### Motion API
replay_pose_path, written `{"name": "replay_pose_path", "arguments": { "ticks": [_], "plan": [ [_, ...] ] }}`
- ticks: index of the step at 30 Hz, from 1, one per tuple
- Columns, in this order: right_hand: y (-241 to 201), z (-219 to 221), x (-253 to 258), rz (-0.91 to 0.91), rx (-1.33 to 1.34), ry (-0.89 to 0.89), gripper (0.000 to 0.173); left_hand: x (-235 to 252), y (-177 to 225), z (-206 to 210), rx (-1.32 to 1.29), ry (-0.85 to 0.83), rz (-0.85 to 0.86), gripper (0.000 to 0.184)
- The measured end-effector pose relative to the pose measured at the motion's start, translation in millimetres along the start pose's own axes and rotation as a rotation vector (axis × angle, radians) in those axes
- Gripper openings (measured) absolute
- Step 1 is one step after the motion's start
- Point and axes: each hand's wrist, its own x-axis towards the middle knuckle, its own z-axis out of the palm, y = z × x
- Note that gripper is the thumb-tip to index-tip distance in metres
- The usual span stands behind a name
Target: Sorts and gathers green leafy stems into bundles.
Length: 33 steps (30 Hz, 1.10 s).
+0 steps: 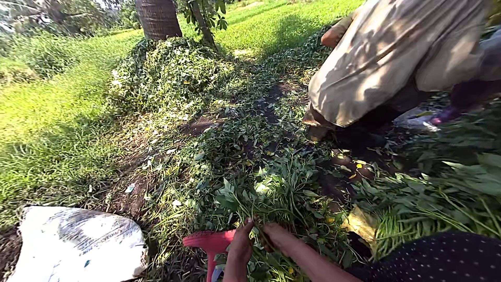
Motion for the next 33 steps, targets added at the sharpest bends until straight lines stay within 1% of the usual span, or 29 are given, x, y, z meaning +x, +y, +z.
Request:
{"name": "replay_pose_path", "arguments": {
  "ticks": [3,5,6,8,10,12,13,14,15,16,18,20,22,24,26,29,33],
  "plan": [
    [-1,-13,-4,0.051,-0.155,0.019,0.035,3,-9,2,-0.007,0.050,-0.015,0.028],
    [5,-24,-7,0.112,-0.302,0.010,0.035,8,-6,0,-0.100,0.130,0.000,0.029],
    [14,-29,-10,0.141,-0.372,-0.002,0.036,13,-2,-5,-0.145,0.182,0.037,0.028],
    [35,-44,-15,0.158,-0.537,-0.022,0.039,19,6,-18,-0.217,0.212,0.070,0.028],
    [45,-65,-13,0.155,-0.757,0.019,0.050,20,10,-22,-0.228,0.209,0.057,0.028],
    [38,-80,-11,0.122,-0.838,0.184,0.066,20,10,-25,-0.221,0.210,0.028,0.029],
    [27,-83,-9,0.053,-0.836,0.288,0.066,19,11,-26,-0.217,0.213,0.016,0.029],
    [14,-84,-6,-0.042,-0.836,0.375,0.059,19,12,-27,-0.210,0.212,0.009,0.029],
    [0,-82,0,-0.136,-0.857,0.421,0.051,19,12,-27,-0.205,0.204,0.003,0.029],
    [-11,-80,8,-0.209,-0.902,0.417,0.045,18,12,-27,-0.199,0.200,-0.002,0.030],
    [-22,-76,32,-0.286,-1.039,0.340,0.043,17,12,-27,-0.179,0.185,-0.006,0.030],
    [-24,-71,55,-0.241,-1.157,0.254,0.043,15,17,-26,-0.186,0.153,0.008,0.031],
    [-22,-70,69,-0.195,-1.213,0.222,0.039,12,27,-25,-0.268,0.102,0.046,0.034],
    [-25,-75,69,-0.192,-1.150,0.233,0.037,8,43,-27,-0.388,0.067,0.112,0.037],
    [-36,-85,58,-0.220,-1.001,0.269,0.037,2,57,-24,-0.466,0.111,0.166,0.037],
    [-54,-92,34,-0.206,-0.775,0.227,0.041,1,58,-13,-0.446,0.204,0.200,0.035],
    [-60,-80,8,-0.187,-0.546,0.154,0.043,1,50,-1,-0.393,0.288,0.265,0.024]
  ]
}}
